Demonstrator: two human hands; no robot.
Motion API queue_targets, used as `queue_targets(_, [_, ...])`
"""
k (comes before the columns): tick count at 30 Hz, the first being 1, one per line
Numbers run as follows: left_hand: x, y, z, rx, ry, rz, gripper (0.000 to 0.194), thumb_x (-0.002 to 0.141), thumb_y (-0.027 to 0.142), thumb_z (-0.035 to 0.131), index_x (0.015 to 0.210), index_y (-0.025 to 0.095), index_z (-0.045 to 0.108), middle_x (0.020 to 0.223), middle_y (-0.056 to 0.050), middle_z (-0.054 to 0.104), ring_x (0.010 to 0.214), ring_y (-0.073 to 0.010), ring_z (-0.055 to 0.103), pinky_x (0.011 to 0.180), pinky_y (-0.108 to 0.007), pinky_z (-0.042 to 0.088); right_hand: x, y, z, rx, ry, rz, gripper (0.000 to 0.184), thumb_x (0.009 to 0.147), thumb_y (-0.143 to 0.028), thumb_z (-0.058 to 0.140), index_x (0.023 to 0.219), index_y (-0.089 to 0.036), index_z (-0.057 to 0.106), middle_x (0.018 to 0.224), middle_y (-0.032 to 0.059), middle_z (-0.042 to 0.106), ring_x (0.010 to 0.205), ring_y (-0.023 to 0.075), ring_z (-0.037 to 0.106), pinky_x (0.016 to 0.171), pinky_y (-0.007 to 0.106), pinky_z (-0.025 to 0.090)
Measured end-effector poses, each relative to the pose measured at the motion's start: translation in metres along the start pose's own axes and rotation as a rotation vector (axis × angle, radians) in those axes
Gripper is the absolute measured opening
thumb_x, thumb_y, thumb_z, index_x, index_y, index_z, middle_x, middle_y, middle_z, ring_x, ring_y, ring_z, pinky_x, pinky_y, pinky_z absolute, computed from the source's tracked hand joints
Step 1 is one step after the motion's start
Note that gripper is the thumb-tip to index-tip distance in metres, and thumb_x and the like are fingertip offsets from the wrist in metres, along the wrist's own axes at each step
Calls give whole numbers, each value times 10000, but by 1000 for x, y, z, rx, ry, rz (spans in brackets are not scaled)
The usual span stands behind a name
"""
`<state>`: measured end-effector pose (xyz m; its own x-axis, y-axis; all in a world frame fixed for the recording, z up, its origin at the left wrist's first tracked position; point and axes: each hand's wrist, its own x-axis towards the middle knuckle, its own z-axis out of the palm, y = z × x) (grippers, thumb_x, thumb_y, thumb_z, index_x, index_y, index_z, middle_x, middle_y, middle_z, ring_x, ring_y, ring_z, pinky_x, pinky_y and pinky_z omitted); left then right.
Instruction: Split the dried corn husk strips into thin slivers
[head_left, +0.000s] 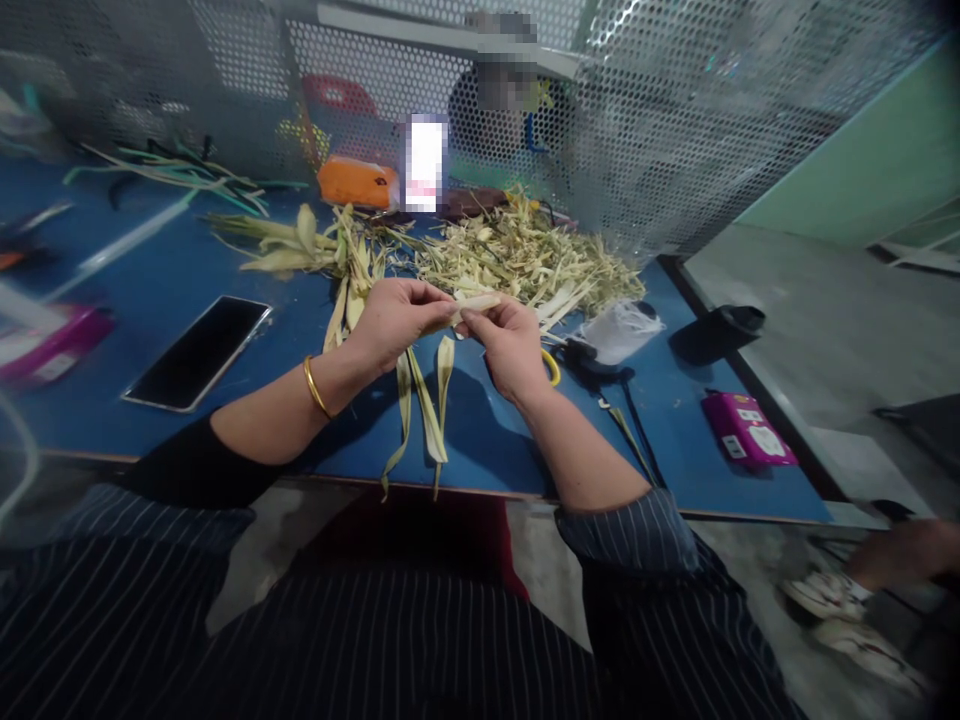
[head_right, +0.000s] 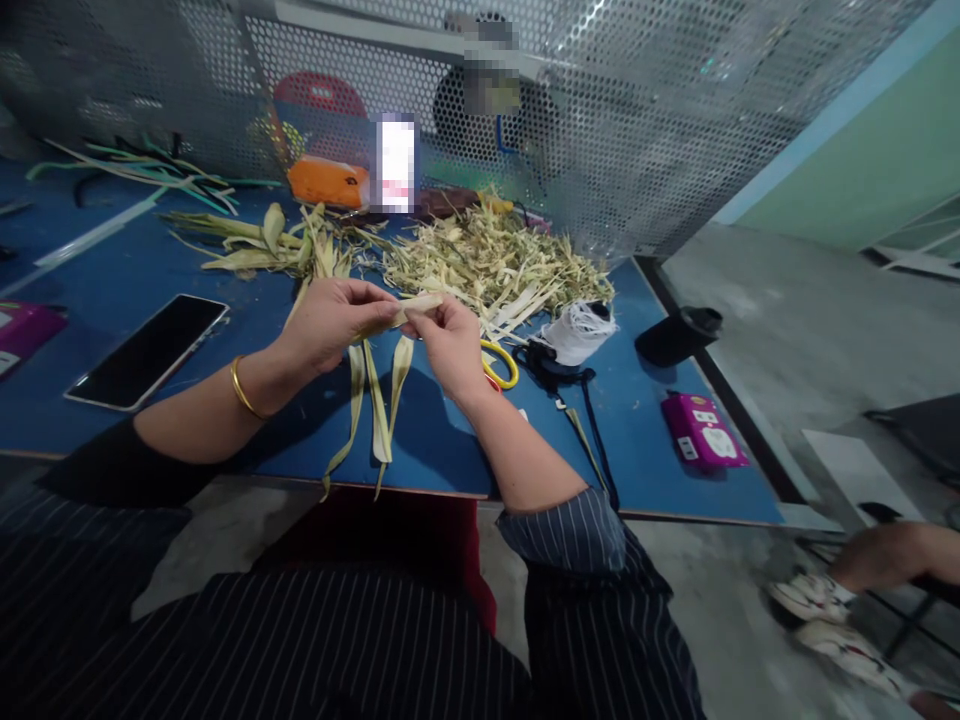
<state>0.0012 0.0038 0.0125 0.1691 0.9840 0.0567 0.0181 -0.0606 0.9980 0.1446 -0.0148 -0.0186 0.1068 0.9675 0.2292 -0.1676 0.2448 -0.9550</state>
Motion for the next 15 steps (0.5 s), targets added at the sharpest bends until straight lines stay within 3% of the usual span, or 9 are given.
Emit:
queue_targets(8, [2, -4, -1, 28, 8, 51, 142, 636, 246, 745, 657, 115, 695, 567, 5, 594, 512, -69, 461, 492, -197, 361, 2, 4, -2, 46, -5, 5, 120, 698, -175, 721, 784, -191, 639, 689, -36, 664, 600, 82, 613, 630, 232, 499])
queue_targets(12, [1, -3, -1, 64, 20, 97, 176, 637, 270, 755, 689, 108, 708, 617, -9, 629, 550, -82, 491, 518, -204, 389, 1, 2, -5, 79, 7, 77, 201, 657, -224, 770, 760, -187, 601, 668, -36, 669, 565, 77, 608, 611, 228, 499])
queue_targets(15, [1, -5, 0, 39, 29, 90, 159, 640, 251, 752, 693, 108, 707, 619, -10, 636, 549, -83, 502, 535, -210, 410, -1, -1, -5, 87, -55, 146, 243, 663, -322, 786, 733, -184, 599, 648, -36, 645, 592, 75, 614, 609, 214, 487])
